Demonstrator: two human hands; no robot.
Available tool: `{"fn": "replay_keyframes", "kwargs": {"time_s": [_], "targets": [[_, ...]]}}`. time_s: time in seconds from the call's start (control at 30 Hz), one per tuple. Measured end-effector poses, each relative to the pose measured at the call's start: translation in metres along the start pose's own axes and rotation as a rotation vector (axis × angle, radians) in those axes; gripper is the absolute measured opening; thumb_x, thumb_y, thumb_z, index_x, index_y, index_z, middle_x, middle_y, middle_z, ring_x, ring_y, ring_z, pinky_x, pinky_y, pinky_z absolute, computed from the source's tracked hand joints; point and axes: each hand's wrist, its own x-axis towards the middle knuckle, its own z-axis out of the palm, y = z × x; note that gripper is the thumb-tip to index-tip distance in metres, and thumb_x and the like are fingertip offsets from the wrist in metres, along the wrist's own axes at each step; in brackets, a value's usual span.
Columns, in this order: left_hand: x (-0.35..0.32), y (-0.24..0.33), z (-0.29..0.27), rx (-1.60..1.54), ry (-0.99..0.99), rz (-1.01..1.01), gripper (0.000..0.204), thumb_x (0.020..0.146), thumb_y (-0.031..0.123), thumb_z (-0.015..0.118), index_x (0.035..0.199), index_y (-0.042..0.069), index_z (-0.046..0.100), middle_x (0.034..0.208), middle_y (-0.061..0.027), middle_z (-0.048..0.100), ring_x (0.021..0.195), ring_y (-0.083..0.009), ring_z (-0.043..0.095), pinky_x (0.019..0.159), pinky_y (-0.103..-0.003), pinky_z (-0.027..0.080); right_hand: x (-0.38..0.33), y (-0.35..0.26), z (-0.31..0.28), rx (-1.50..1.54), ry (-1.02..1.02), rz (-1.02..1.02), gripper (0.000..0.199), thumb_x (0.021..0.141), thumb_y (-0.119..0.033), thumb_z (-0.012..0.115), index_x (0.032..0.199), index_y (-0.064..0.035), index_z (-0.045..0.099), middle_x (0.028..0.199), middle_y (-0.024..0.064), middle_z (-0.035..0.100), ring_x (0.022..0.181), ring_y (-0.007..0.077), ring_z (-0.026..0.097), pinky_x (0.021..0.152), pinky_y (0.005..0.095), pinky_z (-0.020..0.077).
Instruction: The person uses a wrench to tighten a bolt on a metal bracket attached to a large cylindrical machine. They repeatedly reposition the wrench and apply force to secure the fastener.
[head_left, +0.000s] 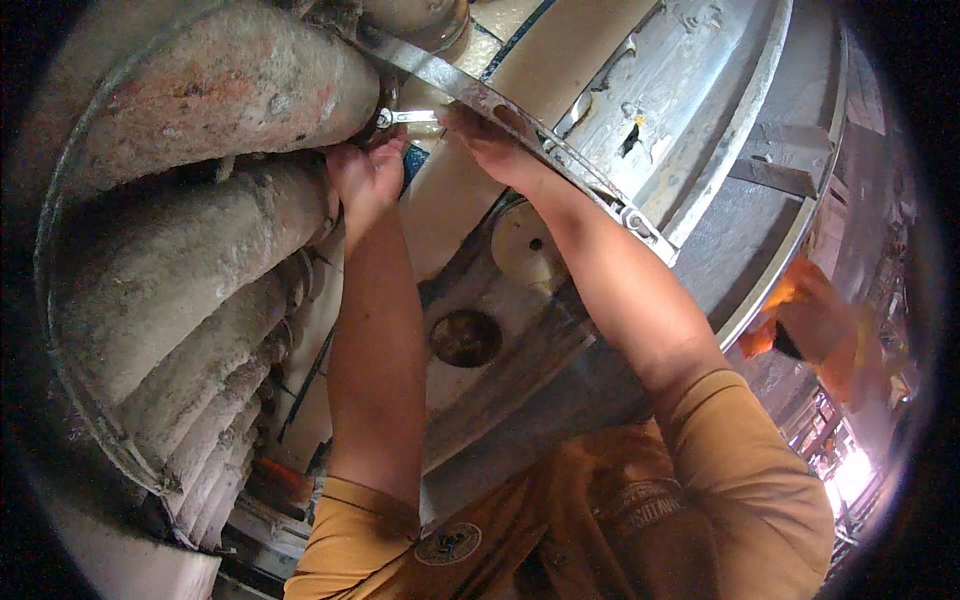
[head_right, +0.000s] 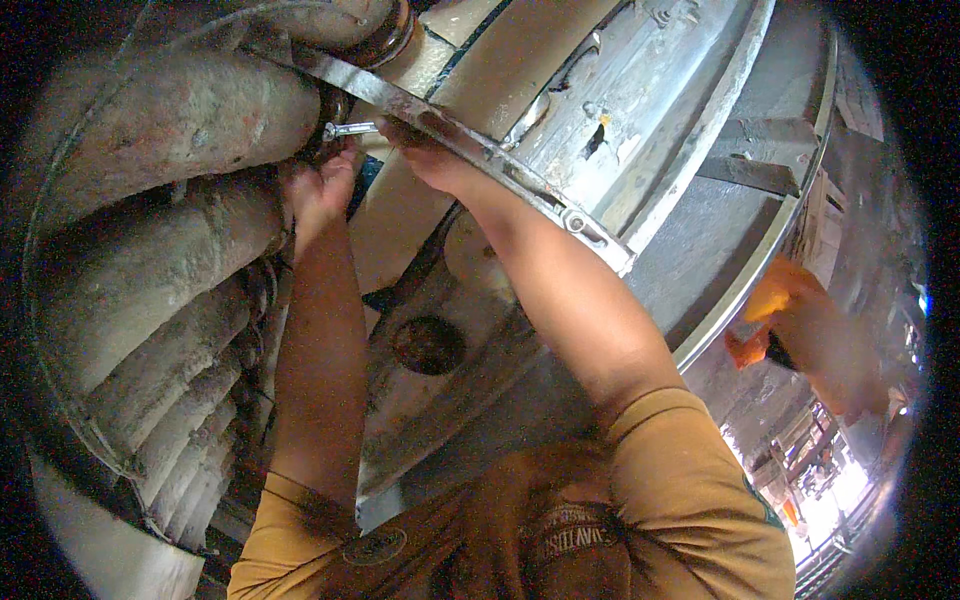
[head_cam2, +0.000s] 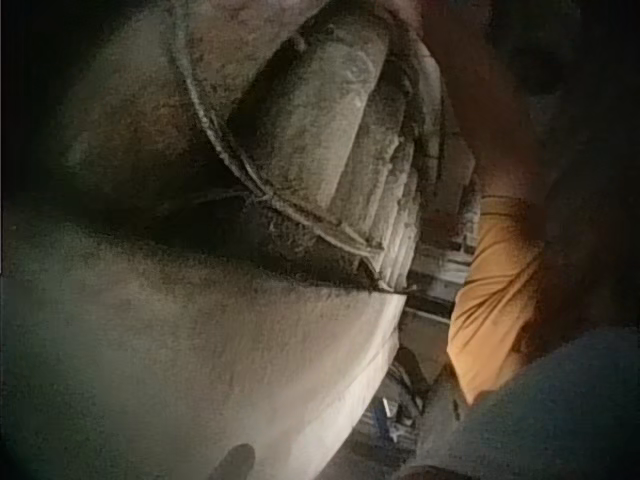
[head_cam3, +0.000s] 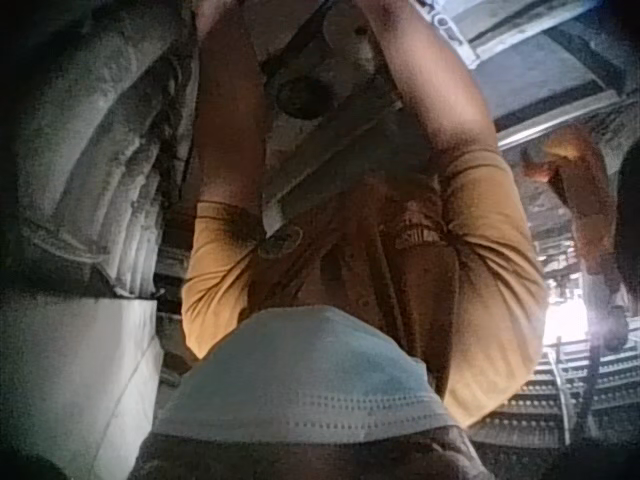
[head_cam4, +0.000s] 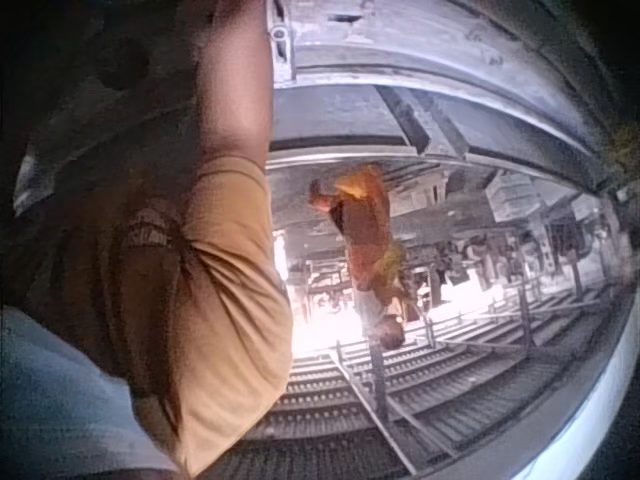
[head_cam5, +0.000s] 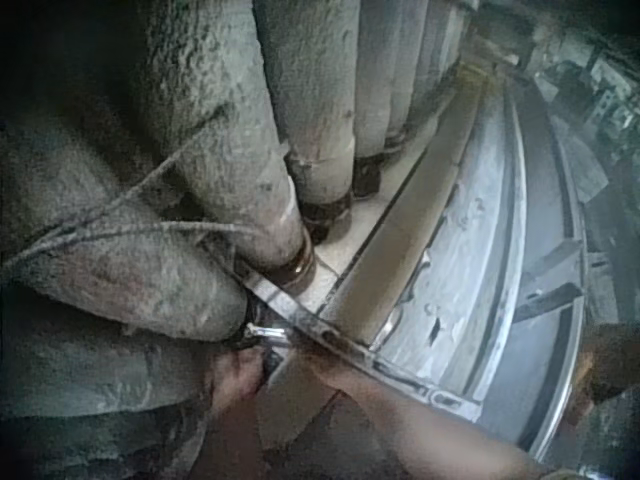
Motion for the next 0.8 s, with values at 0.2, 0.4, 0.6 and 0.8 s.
{"fn": "replay_keyframes", "kwargs": {"time_s": [0.2, 0.4, 0.6, 0.8], "targets": [[0.035, 0.017, -0.042, -0.043, -0.004, -0.172, 0.046, 0.083, 0.038, 0.046, 0.11, 0.001, 0.049, 0.103, -0.0213, 0.053, 0.088, -0.0362, 0.053, 0.069, -0.045, 0.047, -0.032, 0.006, 0.033, -0.007, -0.02, -0.01, 0.024, 0.087, -0.026, 0.047, 0.095, -0.0063, 0.058, 0.092, 0.0151, 0.06, 0.09, 0.032, 0.056, 0.08, 0.037, 0.043], [0.022, 0.027, -0.037, 0.006, -0.068, -0.457, 0.048, 0.088, 0.041, 0.04, 0.113, 0.0, 0.045, 0.098, -0.0218, 0.055, 0.078, -0.0381, 0.056, 0.07, -0.047, 0.048, -0.056, -0.039, 0.077, -0.125, -0.102, -0.001, 0.027, 0.089, -0.026, 0.042, 0.091, -0.0033, 0.057, 0.08, 0.0163, 0.06, 0.075, 0.0335, 0.058, 0.068, 0.0403, 0.0462], [0.008, 0.006, -0.008, 0.012, -0.038, -0.043, 0.038, 0.085, 0.03, 0.044, 0.113, 0.004, 0.049, 0.107, -0.0134, 0.054, 0.098, -0.0335, 0.052, 0.078, -0.047, 0.045, -0.055, -0.001, 0.04, 0.172, -0.188, -0.076, 0.034, 0.091, -0.034, 0.043, 0.092, -0.0034, 0.058, 0.07, 0.0068, 0.057, 0.064, 0.0161, 0.055, 0.06, 0.0325, 0.0434], [-0.006, 0.0, 0.007, 0.011, 0.023, -0.019, 0.033, 0.084, 0.028, 0.045, 0.106, 0.006, 0.055, 0.104, -0.0121, 0.056, 0.089, -0.0283, 0.054, 0.075, -0.044, 0.045, -0.032, 0.008, 0.009, 0.145, -0.114, -0.19, 0.032, 0.093, -0.031, 0.041, 0.095, -0.0048, 0.06, 0.077, 0.0054, 0.057, 0.067, 0.0144, 0.051, 0.066, 0.0279, 0.0421]]}}
